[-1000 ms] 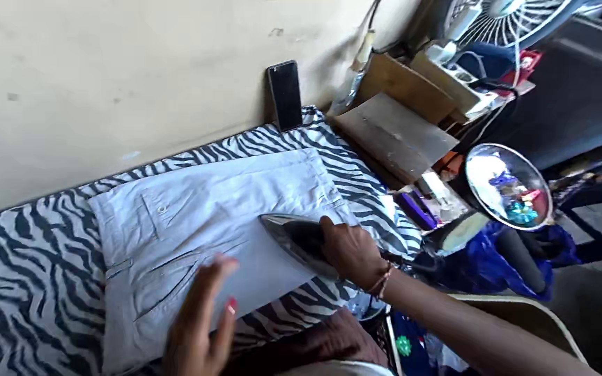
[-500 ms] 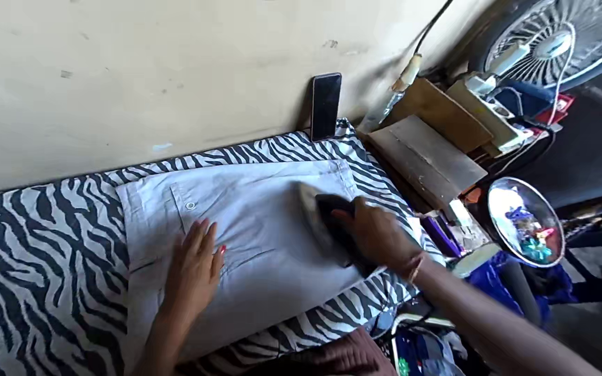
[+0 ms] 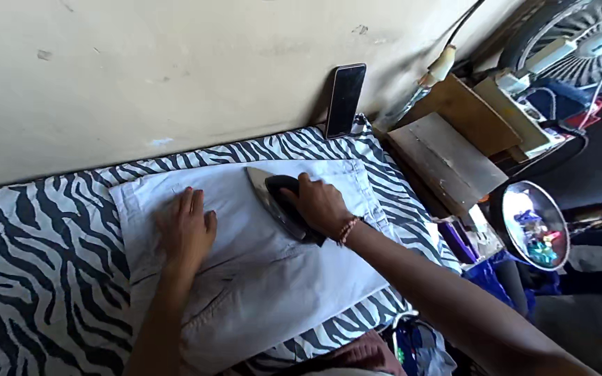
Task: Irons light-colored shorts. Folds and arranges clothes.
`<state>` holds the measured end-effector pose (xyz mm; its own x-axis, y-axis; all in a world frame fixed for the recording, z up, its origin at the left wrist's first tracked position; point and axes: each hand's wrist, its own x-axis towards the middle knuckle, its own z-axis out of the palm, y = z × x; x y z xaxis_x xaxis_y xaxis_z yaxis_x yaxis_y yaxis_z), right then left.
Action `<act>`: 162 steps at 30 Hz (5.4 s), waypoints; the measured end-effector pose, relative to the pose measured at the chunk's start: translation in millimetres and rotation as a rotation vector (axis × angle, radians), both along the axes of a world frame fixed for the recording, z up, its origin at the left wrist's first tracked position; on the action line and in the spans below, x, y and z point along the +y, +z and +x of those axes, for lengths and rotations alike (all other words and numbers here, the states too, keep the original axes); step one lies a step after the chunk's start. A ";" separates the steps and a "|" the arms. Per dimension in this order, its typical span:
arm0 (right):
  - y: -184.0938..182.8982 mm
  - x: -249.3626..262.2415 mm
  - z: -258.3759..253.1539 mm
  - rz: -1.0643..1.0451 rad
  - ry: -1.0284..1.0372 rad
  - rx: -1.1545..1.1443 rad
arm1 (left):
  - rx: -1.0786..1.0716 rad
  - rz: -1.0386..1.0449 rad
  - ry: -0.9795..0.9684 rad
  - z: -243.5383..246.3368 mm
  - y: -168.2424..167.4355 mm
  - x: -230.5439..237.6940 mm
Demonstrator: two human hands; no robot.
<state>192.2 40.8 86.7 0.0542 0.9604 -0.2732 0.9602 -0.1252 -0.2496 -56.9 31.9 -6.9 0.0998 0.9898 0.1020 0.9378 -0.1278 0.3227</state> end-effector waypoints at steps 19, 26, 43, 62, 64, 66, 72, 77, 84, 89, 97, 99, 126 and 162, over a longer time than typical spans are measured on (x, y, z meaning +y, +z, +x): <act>-4.8 -2.2 38.5 -0.021 -0.283 -0.138 | 0.005 0.179 -0.102 12.0 -47.1 27.5; 0.4 52.3 39.4 0.039 -0.333 -0.139 | -0.010 0.186 -0.102 12.0 -49.9 29.8; -0.9 3.7 91.0 -0.070 -0.540 -0.180 | -0.051 0.145 -0.136 8.7 -39.0 27.3; -6.6 -138.6 106.8 -0.188 -0.680 -0.194 | -0.028 0.092 -0.144 -4.8 -39.6 23.1; 1.1 -111.3 111.0 -0.196 -0.682 -0.150 | -0.019 0.079 -0.157 -4.6 -36.0 23.4; 2.8 -69.1 120.5 -0.189 -0.659 -0.113 | -0.021 0.084 -0.174 -4.9 -33.0 22.2; 3.3 21.8 142.2 -0.046 -0.547 -0.043 | -0.077 0.137 -0.116 -4.6 -21.3 33.7; -9.8 -49.8 140.8 -0.005 -0.470 -0.029 | 0.010 0.046 -0.181 1.5 18.6 77.3; -12.4 -164.6 126.2 -0.067 -0.494 -0.064 | 0.074 -0.201 -0.473 0.6 36.4 124.8; -1.3 -111.5 113.2 -0.216 -0.501 0.014 | 0.090 -0.179 -0.510 20.4 38.0 146.2; -14.6 -166.6 91.9 -0.113 -0.448 -0.003 | 0.003 -0.198 -0.548 13.9 47.4 155.6; -7.3 -142.3 87.9 -0.209 -0.432 0.015 | 0.002 -0.199 -0.560 15.0 50.0 155.6; -17.5 -121.6 50.5 -0.020 -0.131 -0.088 | 0.019 -0.414 -0.568 13.5 54.1 153.1; -1.8 25.1 21.3 -0.098 0.373 -0.162 | -0.249 -0.237 -0.312 30.2 3.5 -101.6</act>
